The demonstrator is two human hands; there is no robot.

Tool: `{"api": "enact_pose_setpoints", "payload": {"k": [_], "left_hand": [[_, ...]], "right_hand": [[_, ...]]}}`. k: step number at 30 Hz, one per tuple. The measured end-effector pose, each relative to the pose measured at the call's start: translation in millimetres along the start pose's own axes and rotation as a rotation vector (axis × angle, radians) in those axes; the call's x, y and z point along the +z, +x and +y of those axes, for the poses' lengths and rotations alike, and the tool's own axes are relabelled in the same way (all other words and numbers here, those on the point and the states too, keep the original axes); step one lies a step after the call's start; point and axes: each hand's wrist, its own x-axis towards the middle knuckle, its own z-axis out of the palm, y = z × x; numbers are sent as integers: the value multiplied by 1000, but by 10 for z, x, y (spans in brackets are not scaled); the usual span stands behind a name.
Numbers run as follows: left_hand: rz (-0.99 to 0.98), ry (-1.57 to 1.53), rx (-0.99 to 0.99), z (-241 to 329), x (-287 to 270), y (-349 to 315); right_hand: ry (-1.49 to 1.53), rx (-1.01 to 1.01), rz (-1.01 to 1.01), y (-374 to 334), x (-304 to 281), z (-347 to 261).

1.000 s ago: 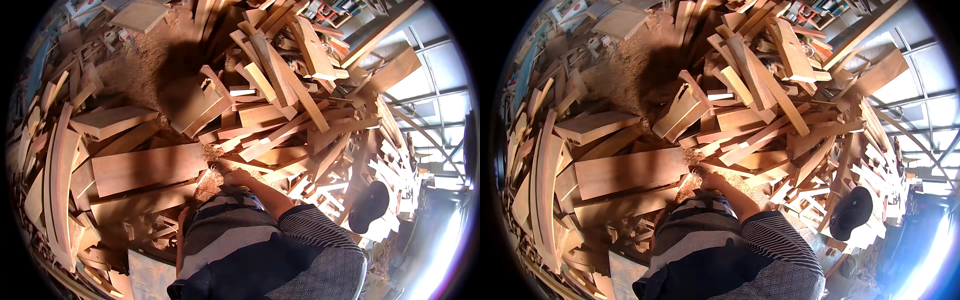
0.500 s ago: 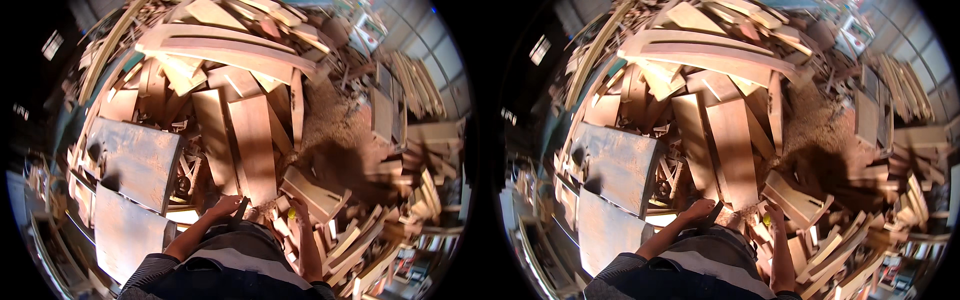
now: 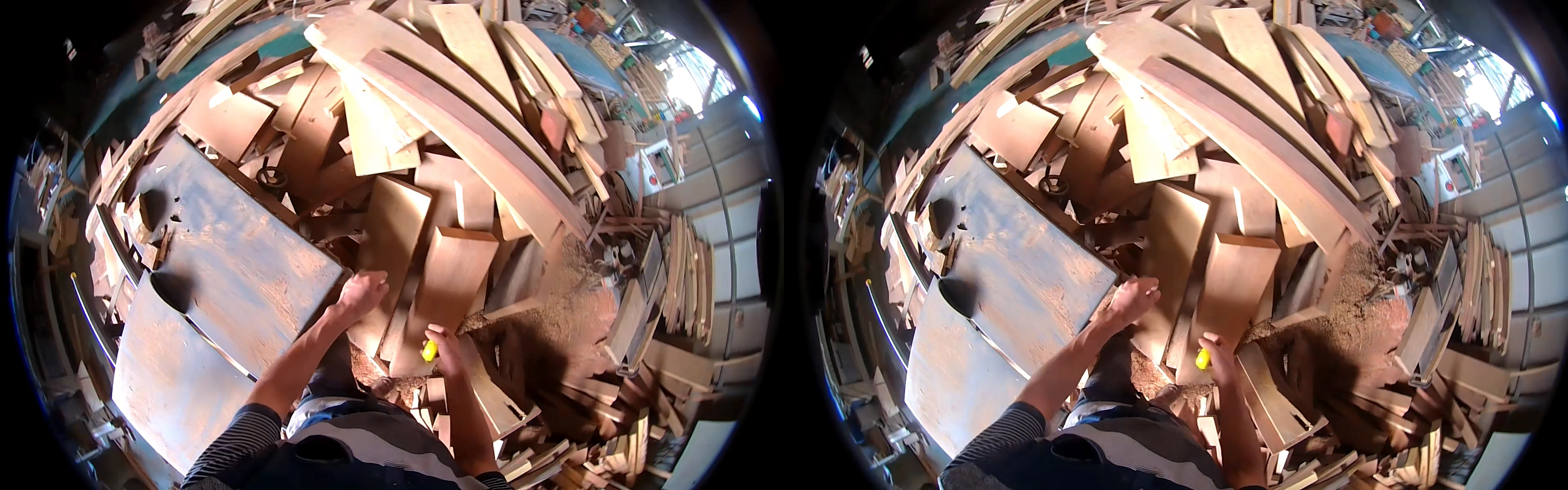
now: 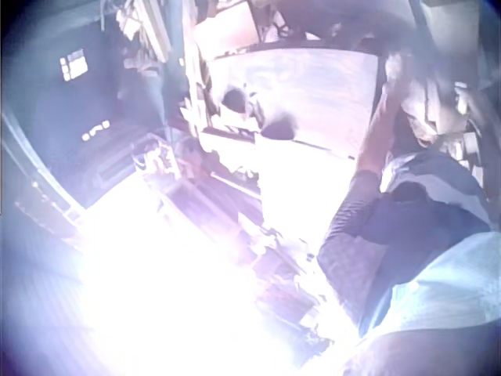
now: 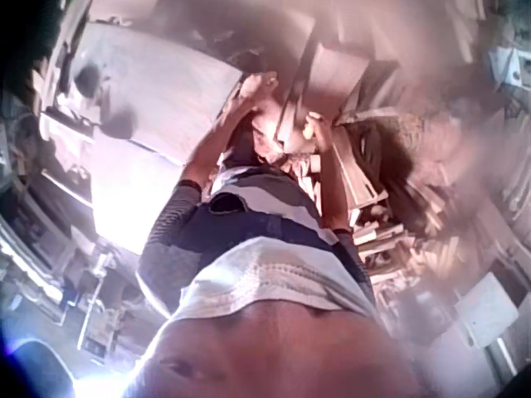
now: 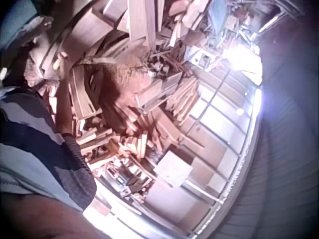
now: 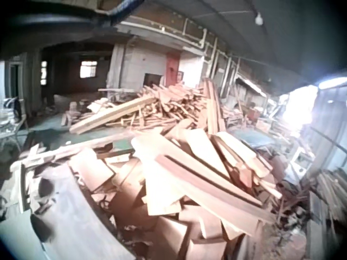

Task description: The person measures wood planks using a tape measure in a woodworking workshop, moving several planks and measuring their length and width.

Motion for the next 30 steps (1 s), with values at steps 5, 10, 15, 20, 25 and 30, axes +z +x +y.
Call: {"api": "enact_pose_setpoints", "payload": {"k": [5, 10, 15, 20, 25, 30], "left_hand": [[29, 245, 111, -639, -196, 550], [56, 297, 158, -1123, -109, 579], [84, 394, 253, -1064, -64, 623], [49, 418, 194, -878, -71, 653], [18, 462, 179, -1025, -19, 605], [163, 365, 244, -1100, 0, 563]], "right_hand": [[-29, 14, -97, 385, 876, -377], [-238, -76, -93, 762, 1269, -1017], [-587, -421, -49, 1227, 1172, -1712], [-499, -294, 165, 1739, 1200, -2467], [-568, -308, 149, 2048, 1349, -2821], [-562, -134, 62, 2140, 1516, -2542]]}}
